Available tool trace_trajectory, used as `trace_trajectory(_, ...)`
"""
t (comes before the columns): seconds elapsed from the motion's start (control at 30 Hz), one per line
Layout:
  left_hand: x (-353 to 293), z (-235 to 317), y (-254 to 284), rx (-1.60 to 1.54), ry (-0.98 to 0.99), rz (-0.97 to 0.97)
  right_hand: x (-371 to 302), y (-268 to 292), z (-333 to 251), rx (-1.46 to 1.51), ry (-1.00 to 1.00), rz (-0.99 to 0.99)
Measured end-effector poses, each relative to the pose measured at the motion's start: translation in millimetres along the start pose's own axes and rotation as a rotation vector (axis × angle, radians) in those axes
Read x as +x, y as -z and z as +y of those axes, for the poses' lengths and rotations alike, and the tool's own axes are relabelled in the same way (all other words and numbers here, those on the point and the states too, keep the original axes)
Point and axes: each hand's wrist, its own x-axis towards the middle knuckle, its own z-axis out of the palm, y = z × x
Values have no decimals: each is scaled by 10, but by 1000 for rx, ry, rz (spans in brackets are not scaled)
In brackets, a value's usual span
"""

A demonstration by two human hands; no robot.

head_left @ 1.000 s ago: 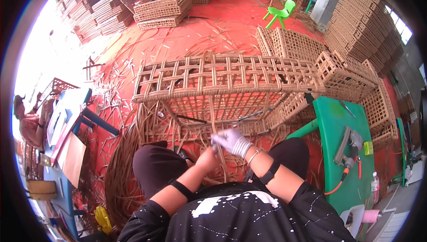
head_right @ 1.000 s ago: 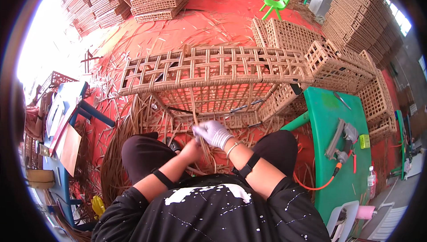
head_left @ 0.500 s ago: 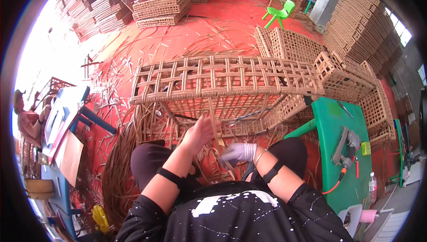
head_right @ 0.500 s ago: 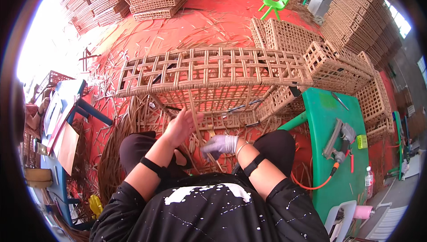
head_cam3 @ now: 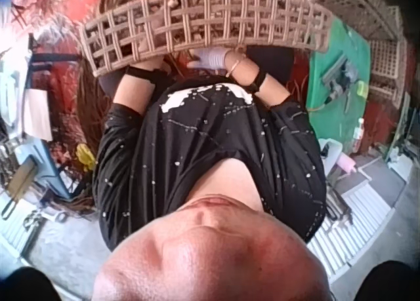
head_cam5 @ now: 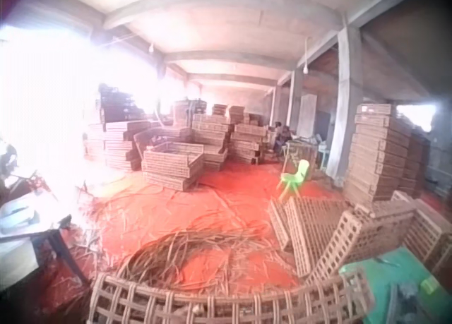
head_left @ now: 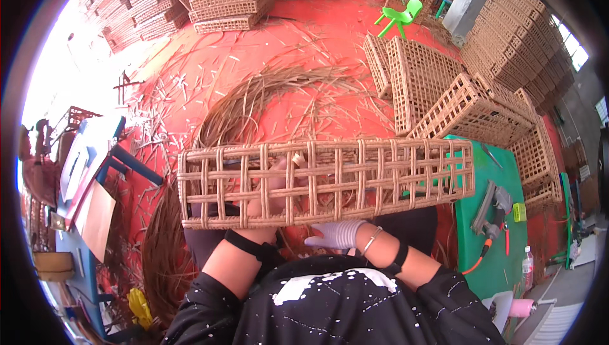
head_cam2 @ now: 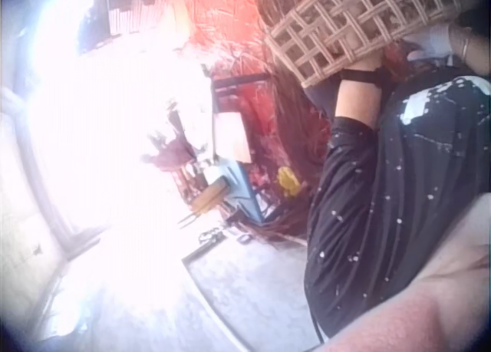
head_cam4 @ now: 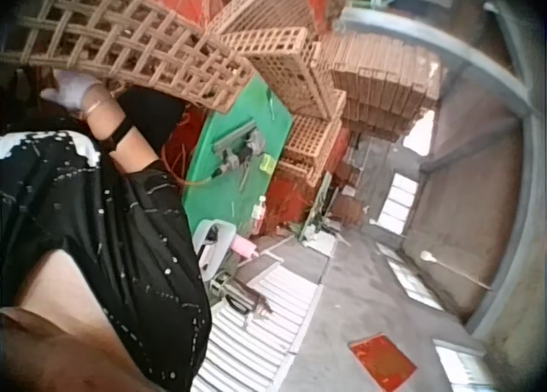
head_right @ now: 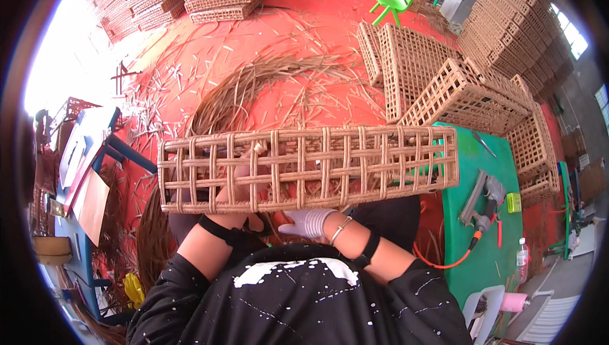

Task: The person weaves a rattan strip through the frame of a chair, turns the chair over, and continues weaving the rattan through the bottom of the frame.

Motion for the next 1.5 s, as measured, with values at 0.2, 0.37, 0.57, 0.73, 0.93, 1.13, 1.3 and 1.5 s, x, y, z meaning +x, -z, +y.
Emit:
trace_trajectory(0.2, 73, -4, -41, 54, -41, 28, -715, 98, -214, -159, 616, 120)
trace_trajectory(0.37, 70, -4, -58, 83, -66, 44, -1109, 349, -492, -42, 861, 905)
trace_trajectory(0.57, 57, -29, -102, 111, -64, 51, -676, 752, -545, -387, 601, 1314)
trace_trajectory(0.73, 47, 7, -99, 143, -80, 70, -618, 760, -595, -91, 590, 1146)
trace_trajectory(0.93, 60, 45, -125, 195, -93, 125, -592, 813, -624, -376, 708, 1203)
trace_trajectory(1.13, -81, 227, -276, -24, -22, 140, -632, 897, -638, -766, 764, 1245)
trace_trajectory(1.3, -7, 111, 158, 47, -29, 97, -666, 967, -701, -950, 821, 1205)
trace_trajectory(1.5, -55, 163, 79, 149, -246, -6, -674, 1107, -772, -1185, 835, 1088)
